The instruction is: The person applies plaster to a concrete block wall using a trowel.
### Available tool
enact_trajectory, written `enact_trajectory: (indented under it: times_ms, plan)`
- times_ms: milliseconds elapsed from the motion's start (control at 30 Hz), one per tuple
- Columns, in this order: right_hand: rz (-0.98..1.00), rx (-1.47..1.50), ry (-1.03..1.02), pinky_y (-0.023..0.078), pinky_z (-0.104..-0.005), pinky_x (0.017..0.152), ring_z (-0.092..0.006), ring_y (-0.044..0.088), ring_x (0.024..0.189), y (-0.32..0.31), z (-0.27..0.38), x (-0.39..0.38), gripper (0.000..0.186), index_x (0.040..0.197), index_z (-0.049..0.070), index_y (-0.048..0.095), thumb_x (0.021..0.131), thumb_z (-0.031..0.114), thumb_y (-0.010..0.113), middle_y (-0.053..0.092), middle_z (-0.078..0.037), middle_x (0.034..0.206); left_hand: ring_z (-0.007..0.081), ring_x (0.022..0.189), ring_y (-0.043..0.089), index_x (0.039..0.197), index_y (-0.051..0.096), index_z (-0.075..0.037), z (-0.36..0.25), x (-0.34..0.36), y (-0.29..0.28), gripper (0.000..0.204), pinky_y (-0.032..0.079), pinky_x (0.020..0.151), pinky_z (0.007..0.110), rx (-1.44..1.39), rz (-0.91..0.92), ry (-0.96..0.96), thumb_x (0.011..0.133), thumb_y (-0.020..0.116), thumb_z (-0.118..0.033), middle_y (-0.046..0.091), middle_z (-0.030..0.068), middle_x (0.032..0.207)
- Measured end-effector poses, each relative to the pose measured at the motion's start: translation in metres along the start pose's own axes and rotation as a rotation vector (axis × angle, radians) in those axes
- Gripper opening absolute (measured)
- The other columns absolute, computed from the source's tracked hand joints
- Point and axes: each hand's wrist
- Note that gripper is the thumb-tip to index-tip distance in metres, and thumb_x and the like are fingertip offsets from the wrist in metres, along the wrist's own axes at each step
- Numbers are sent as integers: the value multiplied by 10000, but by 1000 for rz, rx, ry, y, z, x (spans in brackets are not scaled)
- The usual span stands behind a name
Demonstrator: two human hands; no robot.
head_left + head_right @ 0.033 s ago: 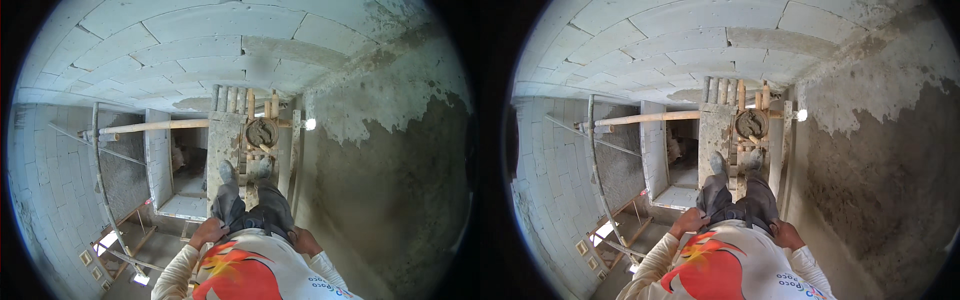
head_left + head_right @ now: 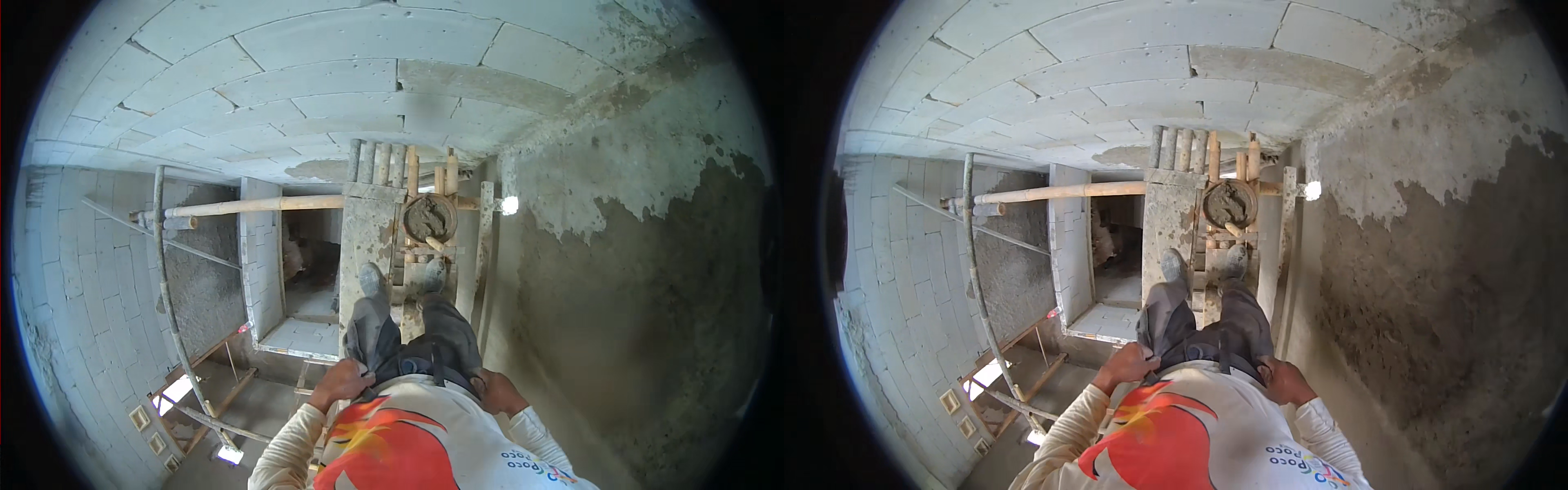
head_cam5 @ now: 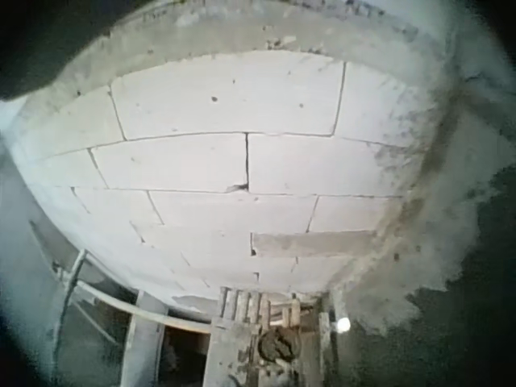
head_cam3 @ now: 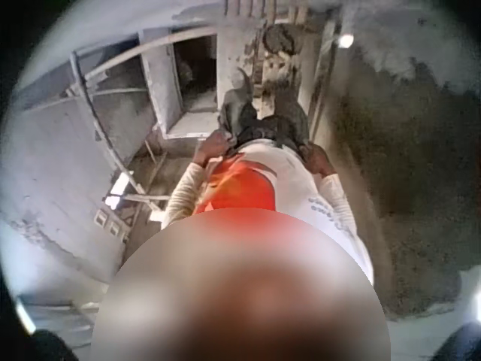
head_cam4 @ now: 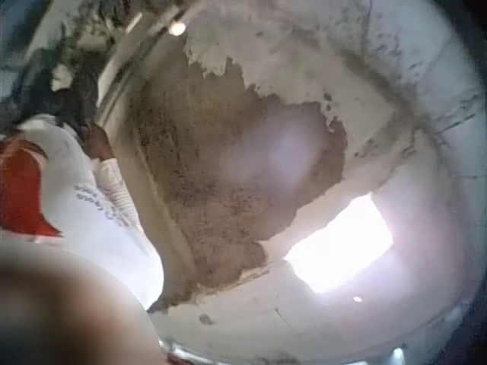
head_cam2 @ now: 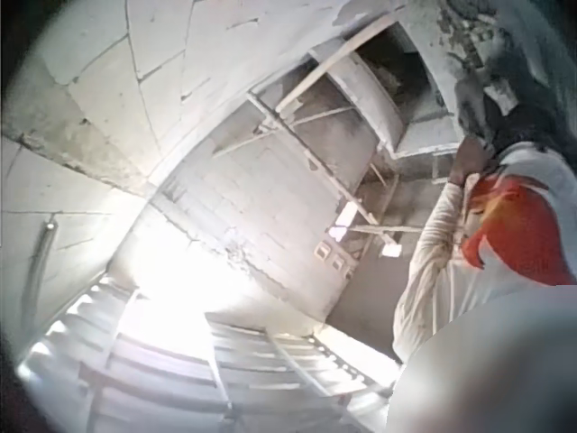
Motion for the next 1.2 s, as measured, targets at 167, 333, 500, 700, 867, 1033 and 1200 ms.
enact_trajectory:
  times_ms: [167, 333, 500, 700, 867, 1033, 1200]
  plan:
    - [164, -5, -129, 508, -497, 905, -449, 639, 1068, -22, -24, 28, 355, 1266, 44, 602, 997, 268, 541, 676, -261, 1141, 417, 725, 649, 756, 692, 3, -13, -29, 20, 424, 498, 690, 479, 12, -71, 21, 888, 611, -391, 644, 253, 736]
    - [210, 71, -59, 534, -441, 784, -366, 694, 858, -24, -36, 73, 344, 1191, 51, 648, 1005, 325, 556, 711, -198, 950, 316, 606, 667, 714, 687, -5, 5, -17, 16, 447, 508, 639, 437, -27, 64, 10, 932, 571, -377, 660, 156, 622]
    - [-162, 146, -15, 522, -424, 685, -336, 675, 712, -33, -78, 224, 277, 1014, 47, 662, 994, 317, 605, 681, -174, 794, 182, 515, 638, 697, 685, -15, 30, 98, 1, 530, 505, 552, 315, -99, 488, -72, 973, 608, -460, 664, 96, 595]
    - [-222, -159, -75, 513, -489, 791, -404, 671, 958, -20, -128, 446, 334, 1055, 36, 642, 969, 359, 632, 690, -227, 995, 119, 675, 635, 794, 662, 12, 71, 365, -43, 348, 507, 593, 277, -348, -324, 186, 1004, 576, -253, 681, 87, 731]
    - [-90, -522, -117, 520, -502, 860, -444, 658, 1041, 37, -157, 597, 512, 1160, -54, 551, 943, 400, 648, 691, -262, 1065, 201, 842, 660, 1058, 613, 2, 99, 590, -18, 360, 522, 752, 322, -1353, -659, 171, 998, 605, -353, 663, 126, 972]
    - [13, -475, -186, 526, -493, 848, -427, 673, 1028, 71, -189, 689, 440, 1097, -71, 589, 936, 335, 641, 689, -250, 1083, 215, 936, 556, 1228, 587, 51, 122, 703, 52, 511, 458, 839, 374, -1262, -921, 163, 1021, 570, -415, 609, 107, 1079]
    - [183, -672, -87, 546, -476, 805, -381, 708, 982, 55, -180, 701, 275, 909, -14, 734, 893, 249, 656, 733, -193, 962, 201, 923, 562, 1225, 633, 79, 121, 768, 65, 651, 451, 854, 340, -1411, -891, 138, 1053, 442, -518, 644, 108, 1032]
Point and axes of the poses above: each hand's wrist, its own x-axis towards the middle knuckle, its own y-axis out of the palm, z = x × y
